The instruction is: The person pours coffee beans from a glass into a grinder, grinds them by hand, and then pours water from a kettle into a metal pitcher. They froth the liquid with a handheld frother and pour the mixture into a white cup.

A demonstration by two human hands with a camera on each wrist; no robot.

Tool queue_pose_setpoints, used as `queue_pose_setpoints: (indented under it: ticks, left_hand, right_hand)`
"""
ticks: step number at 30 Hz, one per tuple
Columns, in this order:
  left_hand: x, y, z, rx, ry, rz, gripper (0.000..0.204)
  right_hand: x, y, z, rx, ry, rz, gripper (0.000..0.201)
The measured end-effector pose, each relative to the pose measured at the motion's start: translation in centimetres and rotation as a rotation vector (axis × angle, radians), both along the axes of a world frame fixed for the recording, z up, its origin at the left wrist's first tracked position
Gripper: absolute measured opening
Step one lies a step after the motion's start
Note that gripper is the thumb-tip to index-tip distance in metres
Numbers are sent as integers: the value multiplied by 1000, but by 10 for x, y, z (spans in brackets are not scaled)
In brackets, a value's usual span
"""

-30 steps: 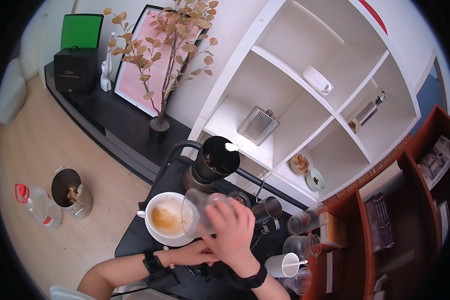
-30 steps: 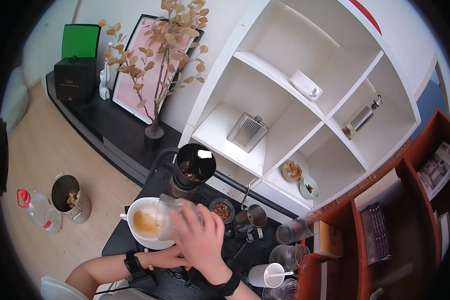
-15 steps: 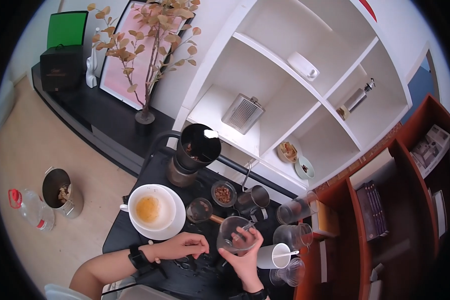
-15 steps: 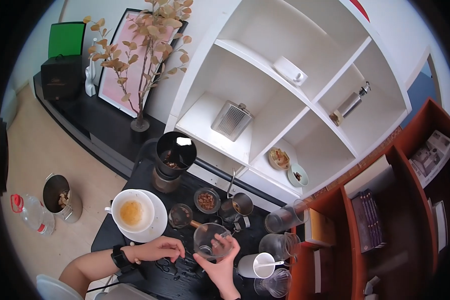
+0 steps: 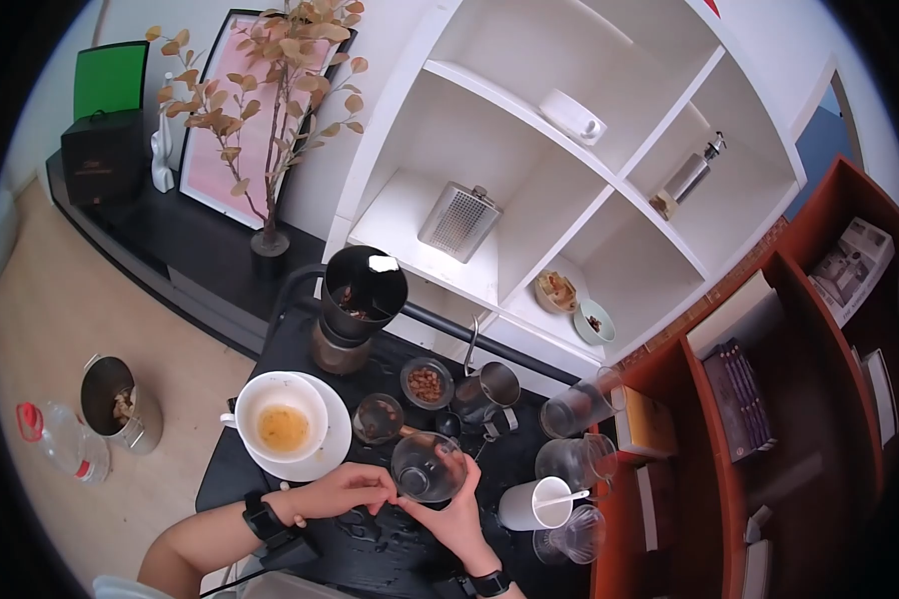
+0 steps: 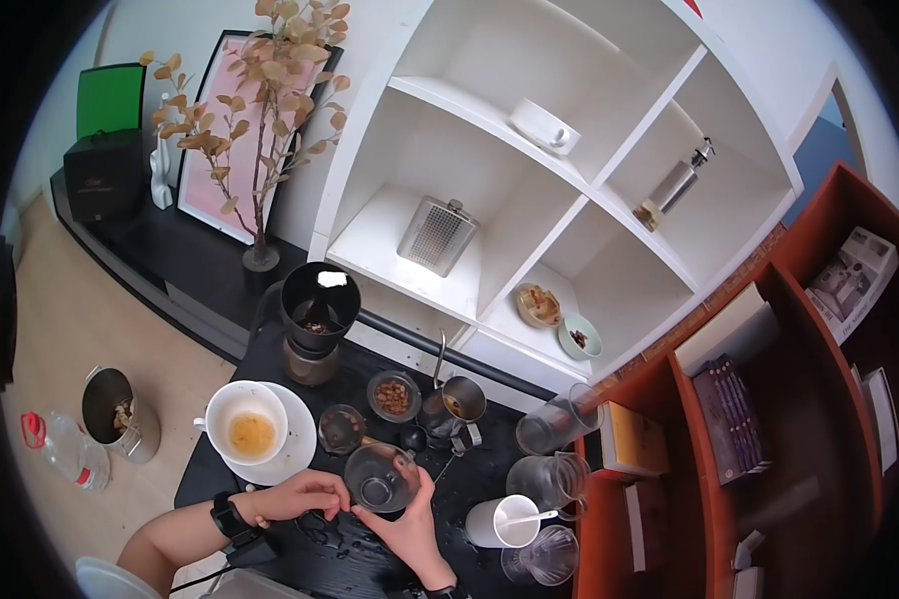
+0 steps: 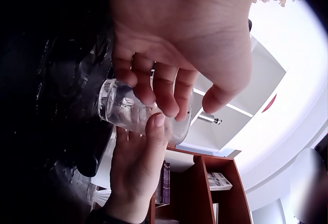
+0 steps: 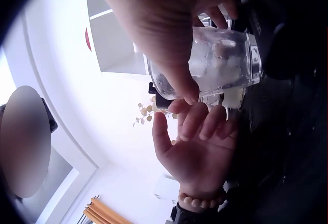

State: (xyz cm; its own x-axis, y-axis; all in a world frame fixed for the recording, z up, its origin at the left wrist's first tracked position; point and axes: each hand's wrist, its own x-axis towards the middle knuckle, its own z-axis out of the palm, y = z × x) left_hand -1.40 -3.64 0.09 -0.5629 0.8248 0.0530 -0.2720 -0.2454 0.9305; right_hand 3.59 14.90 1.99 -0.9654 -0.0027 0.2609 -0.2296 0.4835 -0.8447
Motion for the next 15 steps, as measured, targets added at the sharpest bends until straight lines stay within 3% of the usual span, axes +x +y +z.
queue_pose_setpoints:
  ticks: [5,8,11,12,13,15]
  left_hand:
    - [0,0,-1,0,-9,-4,14]
    - [0,0,2,3,-9,7,14]
    - [1,0,2,-18,8,30,16]
    - [1,0,2,-17,12,28,16]
    - [1,-1,2,-17,15,32,16]
    - [1,0,2,-17,22,32,16]
  right_hand:
    - [11,11,2,166,-101,-88,81]
    - [25,11,12,60,-76,-152,69]
    - [55,28,12,104,-61,-211,60]
    - [72,36,9,-13,-156,-287,46]
    - [86,27,36,76,-132,-320,17]
    - [122,48,18,10,-341,-292,13]
